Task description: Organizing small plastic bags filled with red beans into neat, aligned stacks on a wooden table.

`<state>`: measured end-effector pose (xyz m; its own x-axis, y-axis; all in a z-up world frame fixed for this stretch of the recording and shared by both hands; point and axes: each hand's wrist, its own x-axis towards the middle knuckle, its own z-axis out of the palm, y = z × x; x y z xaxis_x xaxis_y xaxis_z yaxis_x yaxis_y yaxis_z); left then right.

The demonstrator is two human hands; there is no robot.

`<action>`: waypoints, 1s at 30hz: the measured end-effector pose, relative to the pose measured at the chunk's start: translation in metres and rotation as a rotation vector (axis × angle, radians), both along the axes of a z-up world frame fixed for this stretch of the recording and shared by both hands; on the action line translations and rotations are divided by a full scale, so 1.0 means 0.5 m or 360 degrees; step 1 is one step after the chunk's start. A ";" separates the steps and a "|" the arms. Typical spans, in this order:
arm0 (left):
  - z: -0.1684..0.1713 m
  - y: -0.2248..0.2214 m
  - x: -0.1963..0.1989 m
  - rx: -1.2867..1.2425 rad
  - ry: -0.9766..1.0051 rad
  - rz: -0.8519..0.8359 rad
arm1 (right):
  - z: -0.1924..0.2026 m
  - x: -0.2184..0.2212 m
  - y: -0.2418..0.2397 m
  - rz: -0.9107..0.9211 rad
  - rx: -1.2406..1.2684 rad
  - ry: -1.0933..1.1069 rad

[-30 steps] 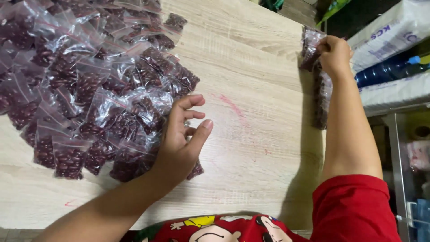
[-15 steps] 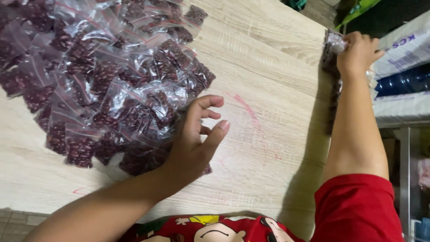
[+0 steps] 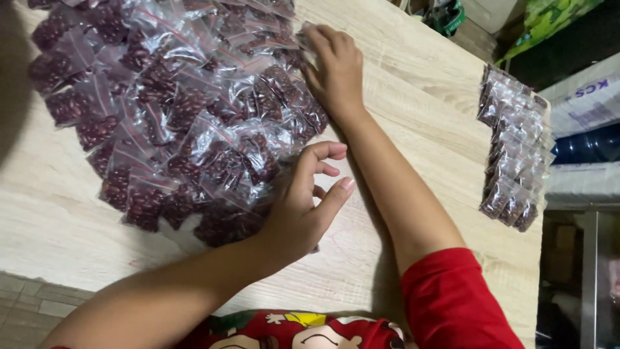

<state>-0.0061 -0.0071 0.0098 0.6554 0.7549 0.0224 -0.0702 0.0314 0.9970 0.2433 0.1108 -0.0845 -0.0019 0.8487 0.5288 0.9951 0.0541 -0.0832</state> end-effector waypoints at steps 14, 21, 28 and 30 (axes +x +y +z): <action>-0.054 0.026 0.028 -0.0255 -0.0205 0.0249 | 0.221 -0.054 -0.217 0.0432 -0.0202 0.1321; -0.062 0.037 0.030 -0.0235 -0.0138 -0.0075 | 0.287 -0.154 -0.277 0.0304 -0.0456 0.1574; -0.047 0.032 0.019 0.0027 -0.0062 -0.0190 | 0.308 -0.087 -0.309 0.0293 -0.0306 0.1686; -0.032 0.028 0.020 -0.0021 0.0069 -0.0249 | 0.344 -0.006 -0.352 0.0261 -0.0203 0.1564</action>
